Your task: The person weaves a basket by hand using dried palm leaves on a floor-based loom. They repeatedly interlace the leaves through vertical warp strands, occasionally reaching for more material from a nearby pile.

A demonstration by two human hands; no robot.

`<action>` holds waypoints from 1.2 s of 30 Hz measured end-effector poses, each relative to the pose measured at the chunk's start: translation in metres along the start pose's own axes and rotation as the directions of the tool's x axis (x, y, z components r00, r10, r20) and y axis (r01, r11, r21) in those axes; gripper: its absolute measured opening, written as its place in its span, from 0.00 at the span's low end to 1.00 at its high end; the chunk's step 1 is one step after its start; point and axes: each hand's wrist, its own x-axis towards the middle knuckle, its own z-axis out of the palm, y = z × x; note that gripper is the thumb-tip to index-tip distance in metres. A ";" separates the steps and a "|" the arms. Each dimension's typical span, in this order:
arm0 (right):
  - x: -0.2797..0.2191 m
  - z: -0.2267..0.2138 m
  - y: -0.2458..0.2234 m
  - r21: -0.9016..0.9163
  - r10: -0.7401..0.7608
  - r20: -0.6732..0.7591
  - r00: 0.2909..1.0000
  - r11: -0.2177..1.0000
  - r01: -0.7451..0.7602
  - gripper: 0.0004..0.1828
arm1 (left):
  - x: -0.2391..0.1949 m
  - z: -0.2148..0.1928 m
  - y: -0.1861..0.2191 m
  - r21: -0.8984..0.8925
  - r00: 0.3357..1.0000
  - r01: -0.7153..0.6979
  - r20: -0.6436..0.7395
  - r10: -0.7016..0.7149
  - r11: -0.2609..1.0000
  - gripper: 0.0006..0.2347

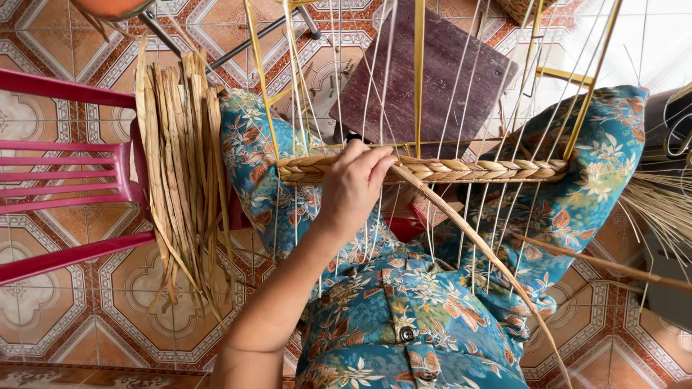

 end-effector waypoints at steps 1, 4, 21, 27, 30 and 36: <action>-0.001 -0.008 -0.009 -0.103 -0.026 -0.007 1.000 0.994 0.025 0.09 | 0.003 0.006 0.001 0.021 1.000 -0.008 -0.016 0.008 1.000 0.07; -0.011 -0.049 -0.053 -0.175 -0.346 -0.148 0.927 0.931 0.319 0.08 | 0.007 0.018 -0.001 0.043 0.991 -0.096 -0.091 0.099 0.994 0.05; 0.057 0.081 -0.130 0.103 -0.655 0.120 0.746 0.755 0.647 0.16 | -0.001 -0.010 -0.003 -0.224 0.986 -0.153 0.028 0.163 0.962 0.10; 0.066 0.100 -0.130 0.000 -0.670 0.191 0.718 0.731 0.682 0.09 | -0.006 -0.014 -0.011 -0.210 0.969 -0.187 0.122 0.216 0.960 0.08; 0.062 0.106 -0.134 -0.156 -0.678 0.160 0.718 0.701 0.696 0.15 | 0.000 -0.006 -0.014 -0.095 0.968 -0.080 0.230 0.100 0.992 0.06; 0.027 0.095 -0.113 -0.256 -0.704 -0.115 0.701 0.702 0.664 0.14 | 0.025 0.005 -0.014 -0.246 0.980 0.017 0.195 0.032 0.969 0.06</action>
